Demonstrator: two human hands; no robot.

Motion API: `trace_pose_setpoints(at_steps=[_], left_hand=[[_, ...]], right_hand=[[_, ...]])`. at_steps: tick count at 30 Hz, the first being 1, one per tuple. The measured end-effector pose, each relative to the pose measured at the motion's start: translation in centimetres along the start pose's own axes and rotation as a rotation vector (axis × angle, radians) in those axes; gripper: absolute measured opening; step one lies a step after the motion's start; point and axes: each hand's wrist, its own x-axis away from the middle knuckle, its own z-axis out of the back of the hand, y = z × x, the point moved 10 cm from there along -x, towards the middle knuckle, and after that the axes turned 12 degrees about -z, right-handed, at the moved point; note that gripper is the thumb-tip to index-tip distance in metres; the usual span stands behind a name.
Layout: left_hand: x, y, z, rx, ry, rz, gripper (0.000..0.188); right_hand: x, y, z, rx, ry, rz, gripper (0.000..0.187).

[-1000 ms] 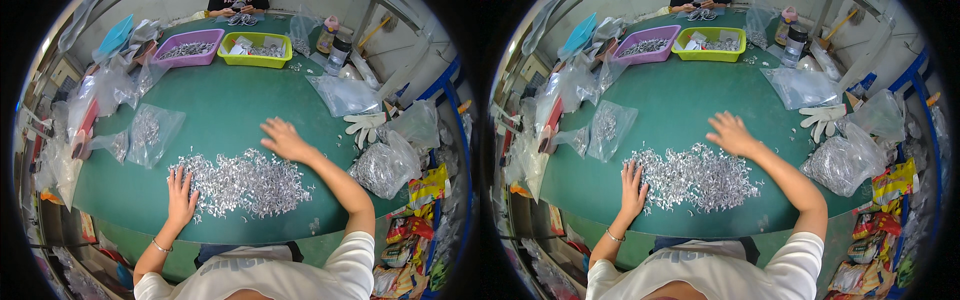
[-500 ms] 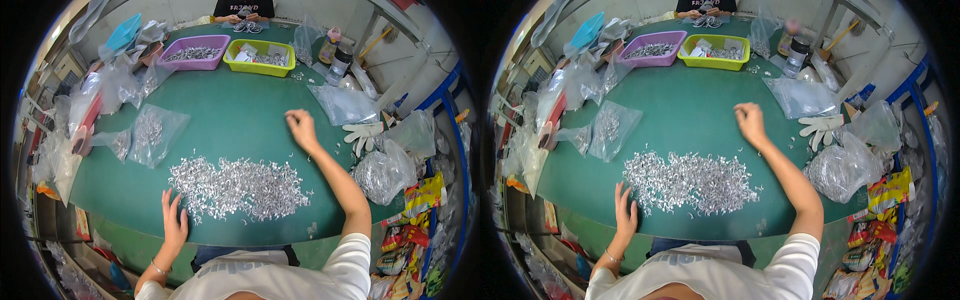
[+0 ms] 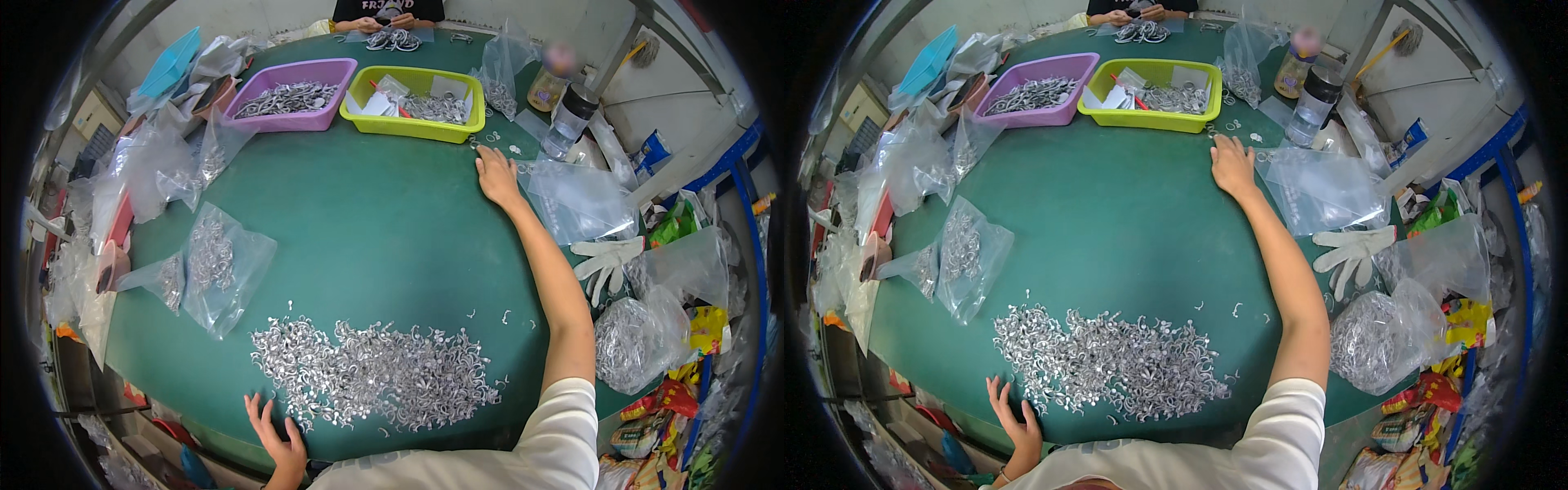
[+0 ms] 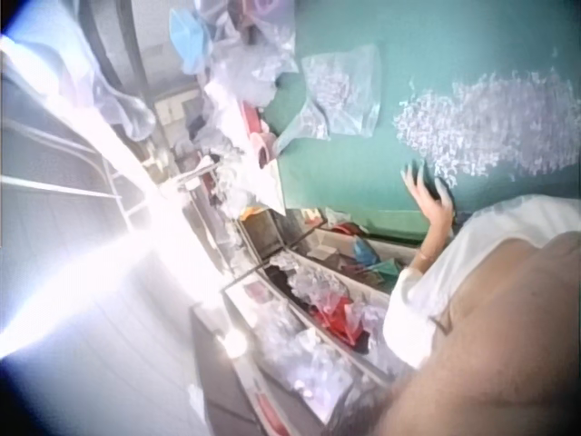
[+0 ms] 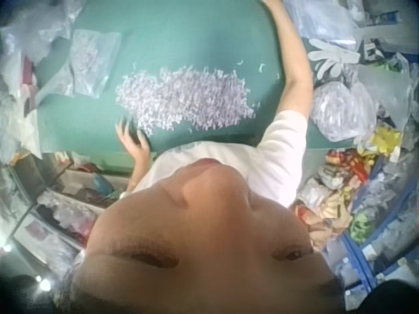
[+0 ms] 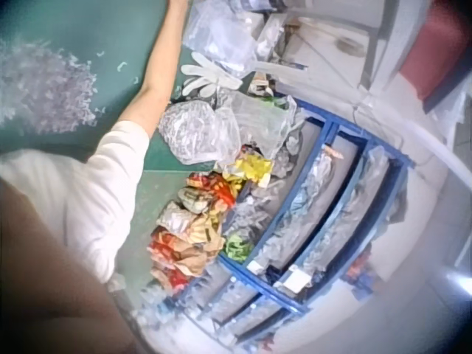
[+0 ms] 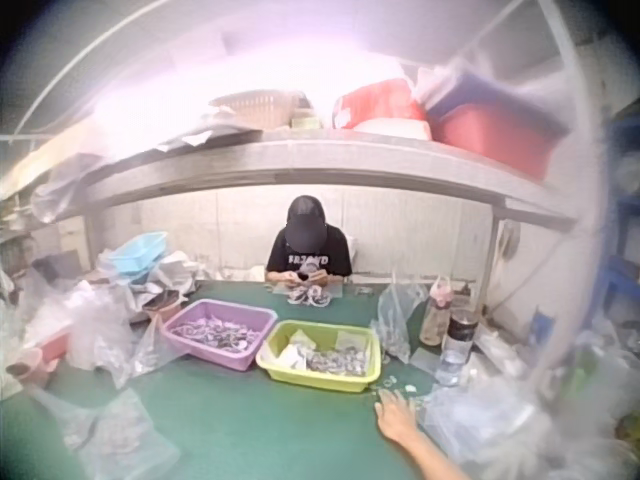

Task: The person sorts small metal hardware pieces by hand on a green table, picking them up from a pile and placing them into plastic bags or plastic containers.

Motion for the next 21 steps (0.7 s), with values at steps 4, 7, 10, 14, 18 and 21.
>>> trace_pose_setpoints(at_steps=[4,7,10,14,18,21], left_hand=[[-0.1,0.2,0.0,-0.020,-0.023,0.007,0.039],[-0.4,0.2,-0.3,-0.022,-0.039,-0.001,0.039],[-0.4,0.1,-0.3,-0.035,-0.042,0.017,0.039],[-0.2,0.0,-0.2,-0.038,-0.035,0.025,0.038],[-0.4,0.2,-0.3,-0.027,-0.056,0.026,0.036],[-0.4,0.3,-0.3,-0.019,-0.049,0.025,0.036]], right_hand=[[-1.8,0.3,4.4,-0.002,0.210,-0.034,0.022],[-4.9,3.8,3.8,-0.061,0.184,-0.093,0.014],[-6.0,3.3,2.9,0.052,0.153,-0.083,0.013],[-6.5,1.7,2.7,0.134,0.127,-0.011,0.012],[-7.3,3.3,2.9,-0.069,0.154,-0.043,0.007],[-7.5,6.3,1.6,-0.639,0.002,-0.344,0.009]])
